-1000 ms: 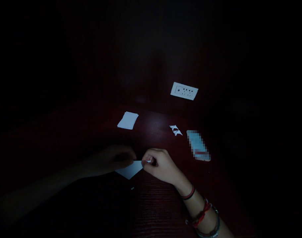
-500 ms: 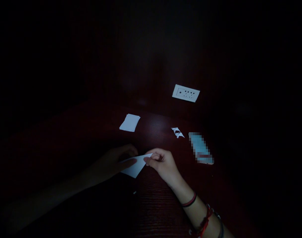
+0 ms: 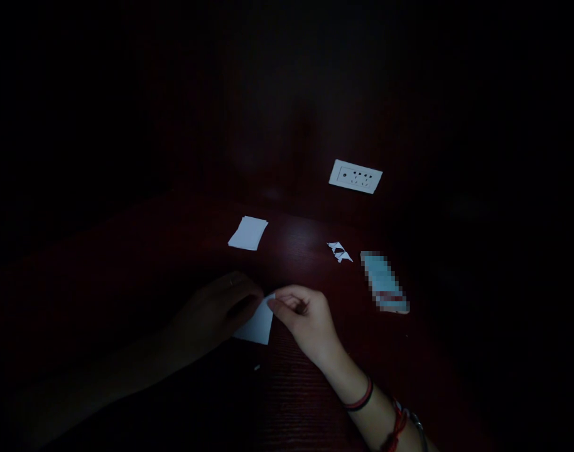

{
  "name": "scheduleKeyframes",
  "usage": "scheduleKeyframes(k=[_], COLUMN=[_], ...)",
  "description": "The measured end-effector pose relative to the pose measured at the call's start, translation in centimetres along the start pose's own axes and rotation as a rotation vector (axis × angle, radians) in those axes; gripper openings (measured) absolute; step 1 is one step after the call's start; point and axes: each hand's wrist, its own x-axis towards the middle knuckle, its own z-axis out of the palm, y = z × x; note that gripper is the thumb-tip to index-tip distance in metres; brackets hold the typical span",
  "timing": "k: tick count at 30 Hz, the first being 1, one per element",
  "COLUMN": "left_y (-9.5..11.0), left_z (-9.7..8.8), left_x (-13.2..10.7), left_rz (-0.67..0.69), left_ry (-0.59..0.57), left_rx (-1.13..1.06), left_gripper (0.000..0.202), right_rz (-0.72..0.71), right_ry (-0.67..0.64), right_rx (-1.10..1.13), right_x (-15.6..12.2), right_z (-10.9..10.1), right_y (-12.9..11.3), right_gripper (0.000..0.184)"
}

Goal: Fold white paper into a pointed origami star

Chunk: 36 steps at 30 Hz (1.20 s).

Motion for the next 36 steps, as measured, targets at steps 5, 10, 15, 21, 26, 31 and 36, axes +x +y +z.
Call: scheduleKeyframes(k=[5, 10, 15, 21, 26, 31, 36], left_y=[0.1, 0.0, 0.1, 0.4, 0.5, 0.5, 0.6], left_z=[0.0, 0.1, -0.1, -0.4, -0.5, -0.7, -0.9], left_x=[0.0, -0.1, 0.1, 0.2, 0.4, 0.4, 0.3], left_rz=[-0.124, -0.048, -0.054, -0.043, -0.077, -0.117, -0.102], left_ry=[0.001, 0.002, -0.057, -0.082, -0.097, -0.088, -0.078], left_rx=[-0.128, -0.071, -0.04, -0.06, -0.093, -0.171, -0.154], left_gripper=[0.008, 0.01, 0.012, 0.013, 0.015, 0.014, 0.008], right_rz=[-0.055, -0.073, -0.111, -0.162, -0.184, -0.187, -0.234], right_ry=[0.07, 0.071, 0.08, 0.057, 0.039, 0.058, 0.063], right_rx=[-0.199, -0.283, -0.318, -0.406, -0.456, -0.471, -0.556], right_x=[-0.1, -0.4, -0.6, -0.7, -0.8, -0.8, -1.0], right_z=[0.2, 0.7, 0.8, 0.9, 0.8, 0.7, 0.7], right_y=[0.0, 0.1, 0.0, -0.6, -0.9, -1.0, -1.4], right_gripper=[0.013, 0.015, 0.013, 0.012, 0.012, 0.006, 0.008])
